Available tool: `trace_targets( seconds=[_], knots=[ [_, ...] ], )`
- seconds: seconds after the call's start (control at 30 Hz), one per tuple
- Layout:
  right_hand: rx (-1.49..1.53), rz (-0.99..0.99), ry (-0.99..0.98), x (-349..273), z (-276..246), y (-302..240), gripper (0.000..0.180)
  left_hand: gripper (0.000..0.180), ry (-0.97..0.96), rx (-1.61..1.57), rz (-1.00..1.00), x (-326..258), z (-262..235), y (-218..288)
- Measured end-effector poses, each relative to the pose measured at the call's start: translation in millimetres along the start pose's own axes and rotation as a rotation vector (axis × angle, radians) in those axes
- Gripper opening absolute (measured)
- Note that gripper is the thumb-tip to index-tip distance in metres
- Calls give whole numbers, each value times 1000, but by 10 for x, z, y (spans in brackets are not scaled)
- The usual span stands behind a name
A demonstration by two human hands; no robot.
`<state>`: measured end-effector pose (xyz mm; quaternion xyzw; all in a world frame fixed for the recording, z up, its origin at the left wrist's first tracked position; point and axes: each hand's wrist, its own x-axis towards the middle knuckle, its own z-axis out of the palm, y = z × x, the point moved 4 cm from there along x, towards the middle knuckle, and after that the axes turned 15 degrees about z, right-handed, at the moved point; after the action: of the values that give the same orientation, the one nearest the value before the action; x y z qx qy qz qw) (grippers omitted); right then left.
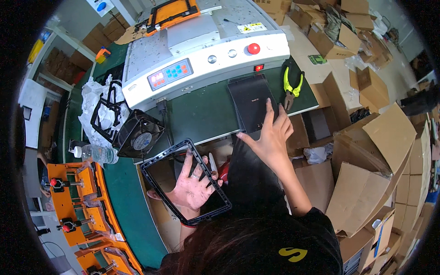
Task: The person assembles black electronic devices by placing them into orange clamping jigs and pressing down the handles. They repeatedly pick up units from a stack, secure them in the jigs, and then remove the finished units to place them on a green workbench. The process involves handling the devices and operating the manual clamping tools.
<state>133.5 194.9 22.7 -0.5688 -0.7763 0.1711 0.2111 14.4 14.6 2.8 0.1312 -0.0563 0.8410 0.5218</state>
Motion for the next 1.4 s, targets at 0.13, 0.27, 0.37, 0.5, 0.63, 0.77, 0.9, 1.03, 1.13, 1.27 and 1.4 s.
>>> trace_targets(
  seconds=[0.13, 0.27, 0.37, 0.5, 0.63, 0.77, 0.9, 1.03, 1.13, 1.27, 1.4],
  knots=[
    [39, 22, 48, 11, 20, -24, 99, 121, 381, 286, 0, 6, 49, 134],
    [-29, -40, 119, 9, -157, -92, 92, 130, 95, 166, 194, 168, 71, 276],
    [-13, -68, 156, -7, -332, -142, 72, 130, 174, 291, 248, 273, 115, 340],
    [527, -143, -236, -218, -578, -405, 67, 126, 132, 378, 351, 310, 107, 384],
    [483, -446, -274, -639, -565, -769, 73, 119, 293, 540, 461, 201, -82, 354],
    [530, -502, -261, -788, -387, -954, 74, 109, 114, 652, 547, 357, 10, 315],
    [554, -518, -262, -840, -305, -975, 75, 107, -117, 564, 545, 459, 78, 300],
    [533, -513, -262, -859, -301, -985, 75, 119, -35, 441, 509, 447, -45, 284],
    [527, -509, -270, -866, -288, -978, 75, 119, 17, 392, 480, 414, -59, 256],
    [533, -509, -282, -877, -277, -980, 74, 119, 70, 417, 466, 393, 26, 203],
    [533, -505, -285, -882, -242, -966, 74, 119, 19, 402, 471, 416, 71, 207]
  ],
)
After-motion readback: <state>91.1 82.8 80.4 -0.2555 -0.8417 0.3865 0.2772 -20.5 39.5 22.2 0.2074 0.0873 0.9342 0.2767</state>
